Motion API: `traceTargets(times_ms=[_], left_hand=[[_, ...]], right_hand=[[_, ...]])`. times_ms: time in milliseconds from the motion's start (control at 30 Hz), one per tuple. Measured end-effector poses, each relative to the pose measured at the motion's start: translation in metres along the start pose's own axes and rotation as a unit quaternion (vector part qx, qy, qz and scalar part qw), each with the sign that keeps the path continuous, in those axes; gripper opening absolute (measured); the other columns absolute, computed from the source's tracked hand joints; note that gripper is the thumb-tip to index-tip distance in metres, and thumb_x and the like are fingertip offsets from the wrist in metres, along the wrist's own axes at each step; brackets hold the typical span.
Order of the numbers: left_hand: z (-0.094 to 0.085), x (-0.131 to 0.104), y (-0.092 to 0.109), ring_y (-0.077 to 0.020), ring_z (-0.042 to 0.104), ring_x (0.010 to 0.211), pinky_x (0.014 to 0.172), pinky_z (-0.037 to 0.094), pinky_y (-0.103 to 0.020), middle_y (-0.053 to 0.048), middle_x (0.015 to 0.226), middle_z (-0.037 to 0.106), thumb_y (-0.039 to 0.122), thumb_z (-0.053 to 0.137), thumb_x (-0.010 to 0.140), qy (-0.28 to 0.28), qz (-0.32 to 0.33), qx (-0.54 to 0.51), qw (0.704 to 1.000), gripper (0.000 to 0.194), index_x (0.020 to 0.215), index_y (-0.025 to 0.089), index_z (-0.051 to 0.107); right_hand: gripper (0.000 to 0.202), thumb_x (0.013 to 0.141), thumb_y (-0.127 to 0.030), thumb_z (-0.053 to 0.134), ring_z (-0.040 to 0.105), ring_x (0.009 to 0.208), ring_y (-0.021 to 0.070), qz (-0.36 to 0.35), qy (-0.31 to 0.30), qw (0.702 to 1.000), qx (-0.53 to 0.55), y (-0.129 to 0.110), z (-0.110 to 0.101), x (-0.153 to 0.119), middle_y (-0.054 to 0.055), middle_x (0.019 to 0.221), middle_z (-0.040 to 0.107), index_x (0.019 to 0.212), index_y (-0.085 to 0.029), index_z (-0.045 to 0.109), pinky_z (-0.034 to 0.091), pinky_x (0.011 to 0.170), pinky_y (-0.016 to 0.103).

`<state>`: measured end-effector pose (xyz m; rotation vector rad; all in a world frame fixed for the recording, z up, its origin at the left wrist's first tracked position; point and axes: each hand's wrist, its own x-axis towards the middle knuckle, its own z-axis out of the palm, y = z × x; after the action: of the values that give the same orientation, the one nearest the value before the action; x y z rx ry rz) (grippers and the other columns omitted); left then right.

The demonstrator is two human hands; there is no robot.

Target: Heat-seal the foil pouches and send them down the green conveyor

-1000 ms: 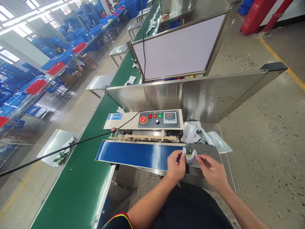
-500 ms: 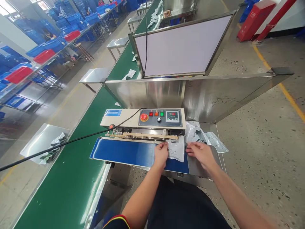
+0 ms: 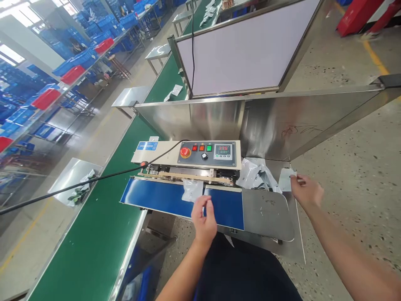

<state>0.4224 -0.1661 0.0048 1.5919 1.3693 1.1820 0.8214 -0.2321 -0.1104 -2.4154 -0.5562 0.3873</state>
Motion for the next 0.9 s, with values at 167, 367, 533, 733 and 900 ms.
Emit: traceTargets(times_ms=[167, 367, 533, 733, 900], left_hand=[[0.066, -0.011, 0.029, -0.0293, 0.080, 0.107, 0.099, 0.068, -0.049, -0.015, 0.112, 0.084, 0.043, 0.063, 0.111, -0.168, 0.129, -0.010, 0.977, 0.031, 0.118, 0.022, 0.084], [0.122, -0.022, 0.053, -0.0331, 0.075, 0.131, 0.118, 0.060, -0.056, -0.016, 0.136, 0.082, 0.046, 0.060, 0.113, -0.259, 0.095, -0.068, 0.959, 0.036, 0.132, 0.022, 0.080], [0.094, -0.027, 0.045, -0.0242, 0.073, 0.085, 0.084, 0.062, -0.037, -0.010, 0.090, 0.079, 0.053, 0.051, 0.116, -0.262, -0.021, -0.073, 0.962, 0.051, 0.092, 0.020, 0.081], [0.081, -0.008, 0.005, -0.0163, 0.052, 0.065, 0.064, 0.042, -0.028, -0.002, 0.067, 0.063, 0.066, 0.070, 0.098, -0.259, -0.225, -0.103, 0.934, 0.056, 0.073, 0.017, 0.074], [0.091, 0.025, -0.020, -0.0157, 0.055, 0.062, 0.064, 0.044, -0.027, -0.003, 0.064, 0.066, 0.062, 0.089, 0.073, -0.185, -0.373, -0.179, 0.892, 0.050, 0.068, 0.015, 0.075]], right_hand=[[0.037, 0.098, -0.054, 0.068, 0.077, 0.097, 0.0328, -0.136, 0.144, 0.978, 0.063, -0.027, -0.044, -0.068, 0.019, 0.113, 0.081, 0.105, -0.020, 0.083, 0.062, 0.097, 0.047], [0.030, 0.101, -0.057, 0.074, 0.080, 0.099, 0.0337, -0.215, 0.058, 0.954, 0.201, -0.082, -0.072, -0.169, 0.015, 0.128, 0.080, 0.096, -0.029, 0.083, 0.071, 0.082, 0.048], [0.059, 0.100, -0.071, 0.069, 0.073, 0.066, 0.0239, -0.088, -0.138, 0.938, 0.306, -0.078, -0.063, -0.187, 0.012, 0.114, 0.084, 0.138, -0.026, 0.077, 0.066, 0.062, 0.038], [0.050, 0.084, -0.073, 0.078, 0.057, 0.050, 0.0203, 0.001, -0.175, 0.960, 0.219, -0.080, -0.032, -0.164, 0.002, 0.053, 0.062, 0.081, -0.023, 0.082, 0.047, 0.048, 0.031], [0.052, 0.079, -0.071, 0.076, 0.049, 0.045, 0.0173, 0.090, -0.227, 0.936, 0.253, -0.100, 0.011, -0.154, 0.002, 0.053, 0.061, 0.081, -0.019, 0.080, 0.039, 0.045, 0.030]])
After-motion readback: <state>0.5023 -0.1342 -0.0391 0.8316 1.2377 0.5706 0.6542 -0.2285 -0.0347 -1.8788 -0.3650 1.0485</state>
